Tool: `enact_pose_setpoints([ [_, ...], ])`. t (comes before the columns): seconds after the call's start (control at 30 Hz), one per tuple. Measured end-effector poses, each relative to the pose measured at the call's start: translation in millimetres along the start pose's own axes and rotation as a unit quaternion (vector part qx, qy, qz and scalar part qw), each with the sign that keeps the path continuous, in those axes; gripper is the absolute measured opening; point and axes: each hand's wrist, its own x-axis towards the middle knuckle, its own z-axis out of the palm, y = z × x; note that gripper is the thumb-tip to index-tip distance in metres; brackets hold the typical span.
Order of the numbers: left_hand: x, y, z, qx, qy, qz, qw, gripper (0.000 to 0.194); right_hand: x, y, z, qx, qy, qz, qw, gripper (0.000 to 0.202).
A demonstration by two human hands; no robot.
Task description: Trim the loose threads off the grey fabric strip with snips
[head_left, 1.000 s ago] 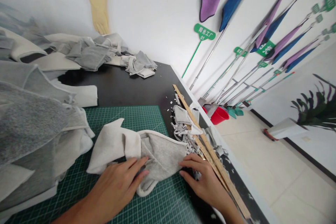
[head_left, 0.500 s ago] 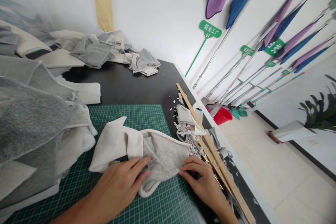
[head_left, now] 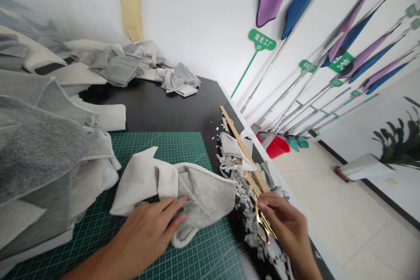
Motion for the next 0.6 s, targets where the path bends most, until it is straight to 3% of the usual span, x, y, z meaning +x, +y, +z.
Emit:
enact_pose_setpoints([
  [0.1,0,1,-0.4,-0.001,0.003,-0.001,1.000,0.037,-5,1,-20,-0.081,0.000,-0.011,0.997,0.007],
  [0.2,0,1,0.3,0.001,0.008,0.002,1.000,0.038,-8,4,-26,-0.156,-0.033,-0.059,0.986,0.012],
  [0.33,0,2,1.1,0.006,0.029,0.005,1.000,0.038,-11,6,-21,-0.190,-0.054,-0.095,0.976,0.024],
  [0.47,1,3,-0.3,0.007,0.058,0.013,0.998,0.037,-14,7,-14,-0.182,-0.005,-0.074,0.981,0.013],
  [0.6,1,3,-2.4,0.007,0.105,0.023,0.994,0.036,-16,6,-1,-0.177,-0.001,-0.102,0.979,0.011],
])
